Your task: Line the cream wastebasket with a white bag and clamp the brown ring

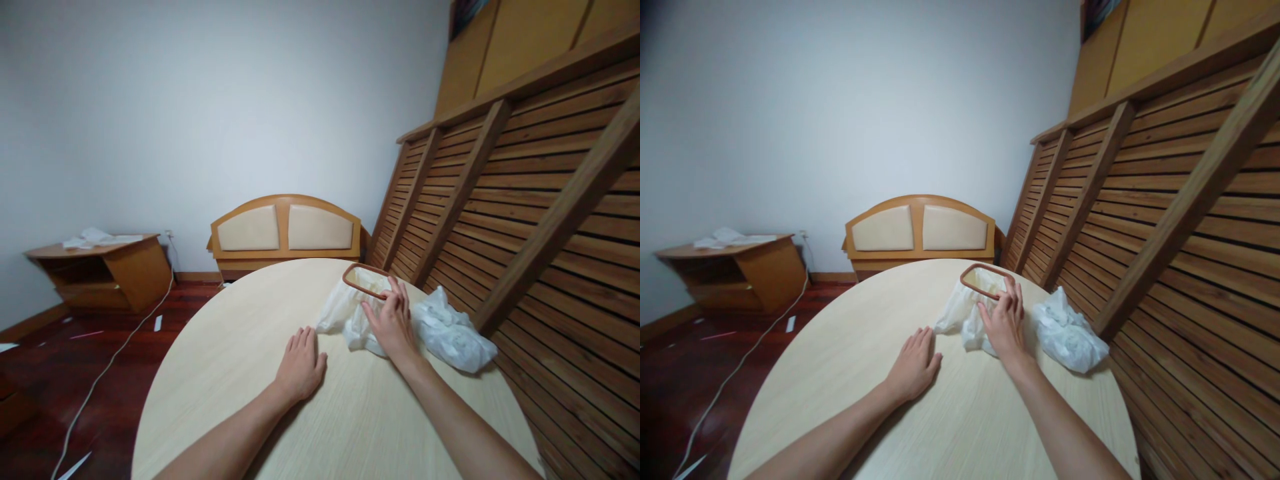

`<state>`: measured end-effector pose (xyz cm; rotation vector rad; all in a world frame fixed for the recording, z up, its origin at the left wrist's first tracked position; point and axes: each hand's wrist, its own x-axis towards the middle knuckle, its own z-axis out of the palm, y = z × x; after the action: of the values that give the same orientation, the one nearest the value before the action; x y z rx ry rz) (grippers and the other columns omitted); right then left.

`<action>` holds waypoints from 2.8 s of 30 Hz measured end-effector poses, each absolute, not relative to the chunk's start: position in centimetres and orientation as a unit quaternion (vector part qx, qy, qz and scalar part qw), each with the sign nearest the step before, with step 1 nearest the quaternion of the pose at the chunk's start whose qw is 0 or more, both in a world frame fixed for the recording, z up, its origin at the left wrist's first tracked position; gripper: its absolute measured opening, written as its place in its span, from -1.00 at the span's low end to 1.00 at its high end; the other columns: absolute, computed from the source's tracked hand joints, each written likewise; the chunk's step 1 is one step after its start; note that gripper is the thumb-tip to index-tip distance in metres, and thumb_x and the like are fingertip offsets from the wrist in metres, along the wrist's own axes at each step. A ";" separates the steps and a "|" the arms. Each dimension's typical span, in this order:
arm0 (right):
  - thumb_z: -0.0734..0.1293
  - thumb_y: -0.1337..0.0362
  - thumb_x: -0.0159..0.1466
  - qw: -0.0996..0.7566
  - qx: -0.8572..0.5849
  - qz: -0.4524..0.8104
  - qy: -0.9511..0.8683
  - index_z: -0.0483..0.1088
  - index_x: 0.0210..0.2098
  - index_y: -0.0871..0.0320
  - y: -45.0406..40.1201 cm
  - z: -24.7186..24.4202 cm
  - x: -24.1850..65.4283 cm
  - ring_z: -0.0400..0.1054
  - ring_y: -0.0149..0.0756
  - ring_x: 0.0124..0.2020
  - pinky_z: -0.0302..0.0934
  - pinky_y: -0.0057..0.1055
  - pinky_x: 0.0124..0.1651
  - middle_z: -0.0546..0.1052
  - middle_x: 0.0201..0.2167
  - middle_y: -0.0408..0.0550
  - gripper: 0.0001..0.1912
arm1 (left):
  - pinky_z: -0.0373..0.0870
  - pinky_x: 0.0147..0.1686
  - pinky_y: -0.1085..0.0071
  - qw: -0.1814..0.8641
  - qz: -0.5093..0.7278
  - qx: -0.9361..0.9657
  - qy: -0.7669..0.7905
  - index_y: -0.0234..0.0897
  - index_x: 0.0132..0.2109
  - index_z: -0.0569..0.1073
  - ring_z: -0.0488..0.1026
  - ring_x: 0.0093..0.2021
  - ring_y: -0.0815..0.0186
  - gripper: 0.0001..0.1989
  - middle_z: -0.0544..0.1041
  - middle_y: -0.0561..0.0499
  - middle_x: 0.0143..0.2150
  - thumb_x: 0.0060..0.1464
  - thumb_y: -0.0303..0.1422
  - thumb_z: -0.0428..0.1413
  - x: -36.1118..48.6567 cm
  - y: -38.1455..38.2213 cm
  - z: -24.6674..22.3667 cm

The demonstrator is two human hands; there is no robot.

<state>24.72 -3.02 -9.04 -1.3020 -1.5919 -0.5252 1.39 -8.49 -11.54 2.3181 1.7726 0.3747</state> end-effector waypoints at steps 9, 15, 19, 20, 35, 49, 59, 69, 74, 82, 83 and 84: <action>0.23 0.12 0.39 0.382 -0.663 -0.273 -0.583 0.26 -0.02 0.30 -0.2 -8.3 24.6 -0.14 0.43 0.41 0.03 0.25 0.30 0.16 0.37 0.37 -0.65 | -0.09 0.43 0.01 0.107 0.133 0.795 0.583 -0.39 0.36 0.23 -0.03 0.48 -0.04 -0.42 0.12 -0.21 0.47 0.31 -0.19 -0.17 1.0 -8.5 -11.4; 0.26 0.18 0.34 0.344 -0.713 -0.282 -0.542 0.29 -0.03 0.38 2.9 -6.9 25.5 -0.17 0.55 0.39 -0.11 0.40 0.28 0.15 0.34 0.45 -0.64 | -0.02 0.41 0.03 0.096 0.153 0.798 0.574 -0.34 0.29 0.32 0.04 0.45 -0.03 -0.47 0.21 -0.19 0.43 0.29 -0.20 -0.15 0.9 -8.3 -11.2; 0.26 0.20 0.31 0.349 -0.737 -0.266 -0.514 0.28 0.01 0.43 5.1 -6.5 26.5 -0.19 0.53 0.40 -0.13 0.39 0.28 0.16 0.33 0.50 -0.59 | -0.01 0.41 0.04 0.092 0.156 0.798 0.575 -0.33 0.28 0.34 0.06 0.45 -0.02 -0.48 0.23 -0.17 0.42 0.29 -0.21 -0.14 1.0 -8.1 -11.2; 0.26 0.21 0.31 0.350 -0.742 -0.263 -0.508 0.28 0.03 0.43 5.5 -6.5 26.6 -0.19 0.51 0.41 -0.14 0.38 0.29 0.15 0.33 0.51 -0.58 | -0.01 0.41 0.05 0.092 0.156 0.797 0.576 -0.32 0.28 0.34 0.06 0.44 -0.01 -0.48 0.23 -0.17 0.42 0.29 -0.21 -0.14 1.0 -8.1 -11.3; 0.15 0.30 0.31 0.353 -0.759 -0.221 -0.501 0.37 0.07 0.43 7.6 -5.0 26.7 -0.11 0.30 0.41 -0.02 0.26 0.26 0.27 0.26 0.47 -0.57 | 0.00 0.41 0.09 0.104 0.170 0.804 0.560 -0.30 0.23 0.38 0.09 0.43 0.03 -0.52 0.27 -0.15 0.40 0.28 -0.22 -0.12 0.9 -7.3 -11.1; 0.14 0.25 0.40 0.319 -0.677 -0.168 -0.642 0.14 0.35 0.31 4.0 -4.7 26.8 -0.22 0.16 0.45 -0.11 0.14 0.36 0.14 0.41 0.24 -0.44 | 0.02 0.41 0.08 0.099 0.180 0.814 0.544 -0.26 0.23 0.39 0.12 0.42 0.04 -0.52 0.29 -0.13 0.39 0.26 -0.20 -0.09 0.6 -7.5 -11.4; 0.15 -0.05 0.42 0.158 -0.537 0.038 -0.828 0.33 0.29 0.14 -3.4 -12.6 22.9 0.07 0.00 0.42 -0.01 -0.04 0.39 0.28 0.37 0.12 -0.41 | 0.04 0.40 0.04 0.084 0.156 0.840 0.513 -0.25 0.29 0.36 0.12 0.43 -0.02 -0.47 0.24 -0.18 0.42 0.25 -0.17 -0.04 0.5 -7.5 -11.3; 0.22 -0.14 0.34 0.100 -0.461 0.188 -0.861 0.11 0.42 0.05 -7.2 -10.5 22.9 -0.23 0.03 0.50 -0.28 0.06 0.47 0.01 0.49 0.07 -0.24 | -0.04 0.42 -0.02 0.123 0.119 0.871 0.461 -0.22 0.38 0.23 -0.03 0.49 -0.01 -0.43 0.10 -0.17 0.48 0.30 -0.15 -0.07 -0.1 -7.9 -11.0; 0.23 -0.14 0.34 0.098 -0.462 0.182 -0.862 0.13 0.41 0.06 -7.1 -10.4 22.9 -0.20 0.03 0.50 -0.27 0.04 0.47 0.03 0.48 0.07 -0.24 | -0.05 0.42 -0.02 0.125 0.117 0.872 0.459 -0.24 0.39 0.23 -0.03 0.49 -0.03 -0.42 0.10 -0.17 0.48 0.31 -0.16 -0.08 -0.1 -8.0 -11.0; 0.26 -0.12 0.32 0.116 -0.466 0.173 -0.860 0.17 0.39 0.07 -6.9 -10.6 22.6 -0.15 0.03 0.49 -0.24 0.05 0.47 0.08 0.47 0.06 -0.26 | -0.11 0.44 0.02 0.118 0.106 0.859 0.487 -0.30 0.43 0.12 -0.08 0.51 0.04 -0.35 0.04 -0.16 0.50 0.31 -0.11 -0.14 0.5 -7.7 -11.3; 0.25 -0.12 0.33 0.118 -0.466 0.169 -0.860 0.17 0.39 0.07 -6.9 -10.7 22.5 -0.15 0.04 0.49 -0.24 0.05 0.47 0.08 0.47 0.06 -0.26 | -0.13 0.44 0.01 0.117 0.099 0.859 0.488 -0.33 0.44 0.10 -0.10 0.51 0.03 -0.33 0.01 -0.18 0.51 0.31 -0.10 -0.15 0.5 -7.6 -11.3; 0.25 -0.12 0.33 0.120 -0.466 0.166 -0.861 0.18 0.39 0.07 -6.8 -10.8 22.5 -0.14 0.04 0.49 -0.23 0.05 0.47 0.09 0.46 0.06 -0.27 | -0.14 0.44 0.01 0.117 0.093 0.861 0.485 -0.34 0.44 0.09 -0.12 0.51 0.02 -0.32 -0.01 -0.19 0.51 0.31 -0.09 -0.16 0.5 -7.4 -11.3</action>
<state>22.49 -6.84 -10.82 -1.3622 -2.5150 0.4841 0.54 -7.37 -11.31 2.5219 1.4208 0.2732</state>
